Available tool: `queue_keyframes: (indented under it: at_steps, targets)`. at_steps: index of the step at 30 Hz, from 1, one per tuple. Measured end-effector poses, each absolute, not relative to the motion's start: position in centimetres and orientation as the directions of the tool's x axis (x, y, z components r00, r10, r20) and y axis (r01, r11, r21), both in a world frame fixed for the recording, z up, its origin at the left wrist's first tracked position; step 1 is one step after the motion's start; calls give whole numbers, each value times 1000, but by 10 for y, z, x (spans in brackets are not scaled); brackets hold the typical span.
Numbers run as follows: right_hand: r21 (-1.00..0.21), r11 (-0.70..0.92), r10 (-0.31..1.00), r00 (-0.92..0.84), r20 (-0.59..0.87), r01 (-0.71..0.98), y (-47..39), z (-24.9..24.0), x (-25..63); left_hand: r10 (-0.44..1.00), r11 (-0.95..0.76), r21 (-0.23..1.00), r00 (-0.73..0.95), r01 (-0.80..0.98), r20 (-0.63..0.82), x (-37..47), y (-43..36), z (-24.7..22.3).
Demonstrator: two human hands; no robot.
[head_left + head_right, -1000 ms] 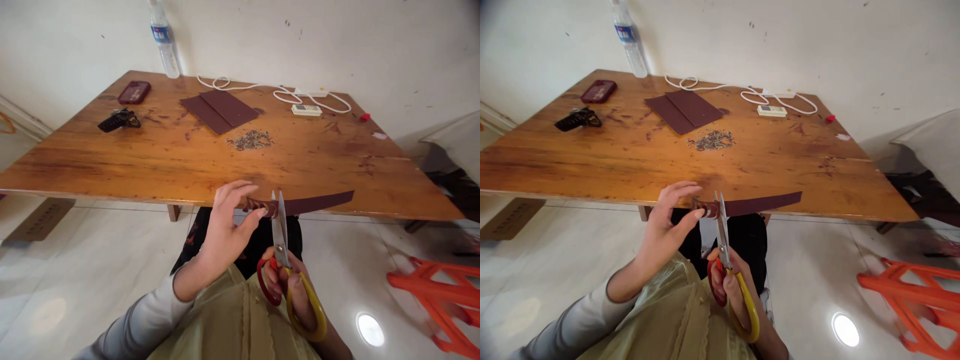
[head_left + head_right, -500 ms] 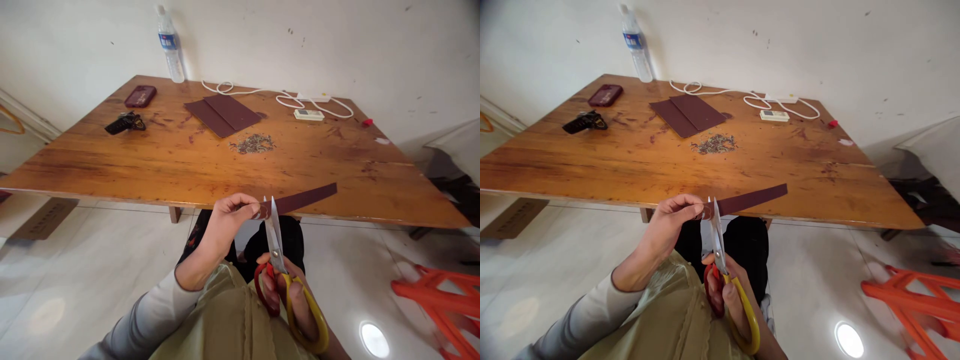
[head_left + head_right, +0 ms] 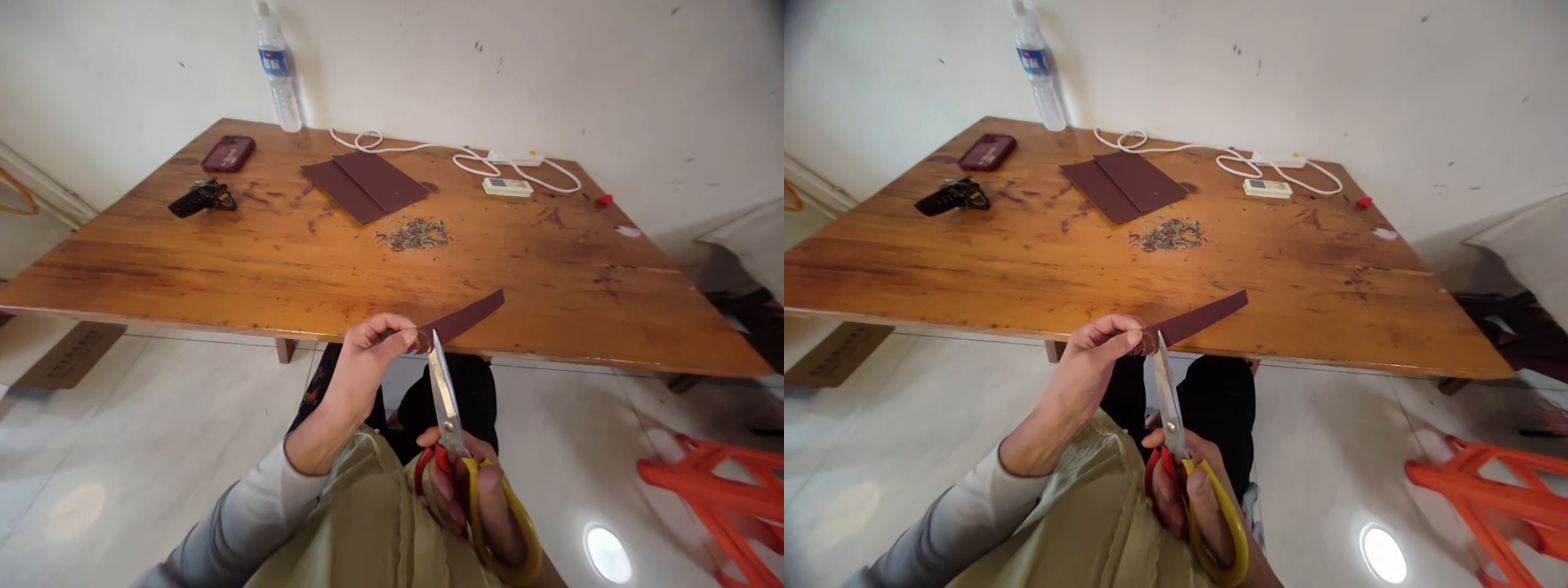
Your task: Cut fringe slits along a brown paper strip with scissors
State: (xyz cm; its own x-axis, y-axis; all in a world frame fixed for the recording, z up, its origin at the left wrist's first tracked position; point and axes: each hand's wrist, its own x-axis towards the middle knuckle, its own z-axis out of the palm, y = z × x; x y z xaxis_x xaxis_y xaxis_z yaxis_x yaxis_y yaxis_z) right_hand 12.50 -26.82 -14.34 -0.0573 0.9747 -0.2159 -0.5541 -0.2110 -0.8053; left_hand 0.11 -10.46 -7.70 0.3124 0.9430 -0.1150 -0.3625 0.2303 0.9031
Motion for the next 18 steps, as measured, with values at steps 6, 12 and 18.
queue_keyframes:
  at_steps: [6, 12, 18]
  targets:
    - [-829, -215, 971, -19, -240, -516, -268, -144, 125, 934, 260, 920, 317, -294, -163, -1, -103, -77]
    - [-852, -230, 967, -10, -255, -470, -270, -144, 127, 928, 307, 912, 299, -272, -223, -2, -102, -80]
    - [-781, -308, 946, -83, -315, -543, -275, -155, 131, 883, 435, 821, 355, -369, -308, -1, -99, -82]
